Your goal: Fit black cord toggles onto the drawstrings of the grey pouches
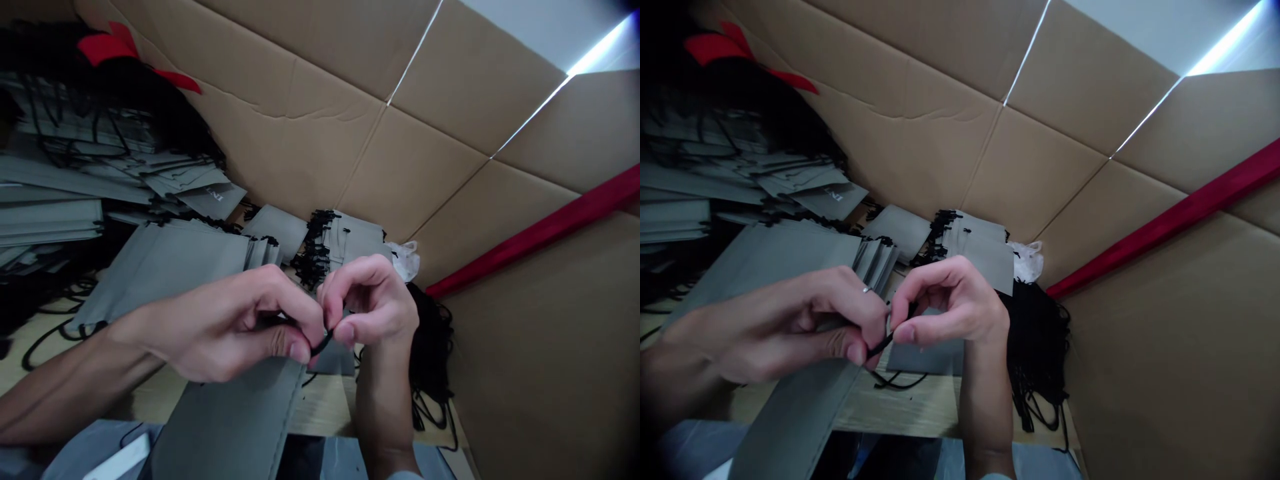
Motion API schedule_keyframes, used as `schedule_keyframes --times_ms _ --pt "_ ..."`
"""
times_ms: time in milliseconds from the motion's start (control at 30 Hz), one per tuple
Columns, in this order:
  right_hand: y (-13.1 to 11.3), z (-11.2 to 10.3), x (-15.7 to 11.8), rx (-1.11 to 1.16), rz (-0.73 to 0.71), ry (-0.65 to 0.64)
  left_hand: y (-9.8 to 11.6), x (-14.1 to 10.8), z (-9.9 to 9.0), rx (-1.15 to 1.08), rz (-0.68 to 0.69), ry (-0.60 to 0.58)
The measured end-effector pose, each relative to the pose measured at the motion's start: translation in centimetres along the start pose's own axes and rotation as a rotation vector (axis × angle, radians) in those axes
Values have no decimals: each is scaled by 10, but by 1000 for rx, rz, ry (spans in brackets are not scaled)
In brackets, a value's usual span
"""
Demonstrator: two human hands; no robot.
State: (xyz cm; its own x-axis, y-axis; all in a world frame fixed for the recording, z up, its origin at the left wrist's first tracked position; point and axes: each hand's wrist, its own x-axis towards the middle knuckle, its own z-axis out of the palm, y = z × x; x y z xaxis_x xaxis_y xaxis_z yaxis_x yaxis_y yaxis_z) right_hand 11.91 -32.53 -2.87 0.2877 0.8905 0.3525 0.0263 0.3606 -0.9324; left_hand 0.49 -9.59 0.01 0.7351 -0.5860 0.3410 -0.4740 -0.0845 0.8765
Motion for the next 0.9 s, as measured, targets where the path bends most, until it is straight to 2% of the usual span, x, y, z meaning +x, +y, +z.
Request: schedule_keyframes --times_ms 133,267,433,667,900 --pt "-6 5 -2 80 65 9 4 -1 3 -50 -15 15" --pt "-25 10 -10 11 56 182 9 -1 0 43 -104 94" --pt "-40 15 -16 -261 -33 416 5 1 -4 66 -156 162" --pt "-42 28 -6 -439 -45 514 -3 4 -3 29 -209 198" --pt "-36 36 -4 -617 -152 604 -6 4 -3 170 -162 215"
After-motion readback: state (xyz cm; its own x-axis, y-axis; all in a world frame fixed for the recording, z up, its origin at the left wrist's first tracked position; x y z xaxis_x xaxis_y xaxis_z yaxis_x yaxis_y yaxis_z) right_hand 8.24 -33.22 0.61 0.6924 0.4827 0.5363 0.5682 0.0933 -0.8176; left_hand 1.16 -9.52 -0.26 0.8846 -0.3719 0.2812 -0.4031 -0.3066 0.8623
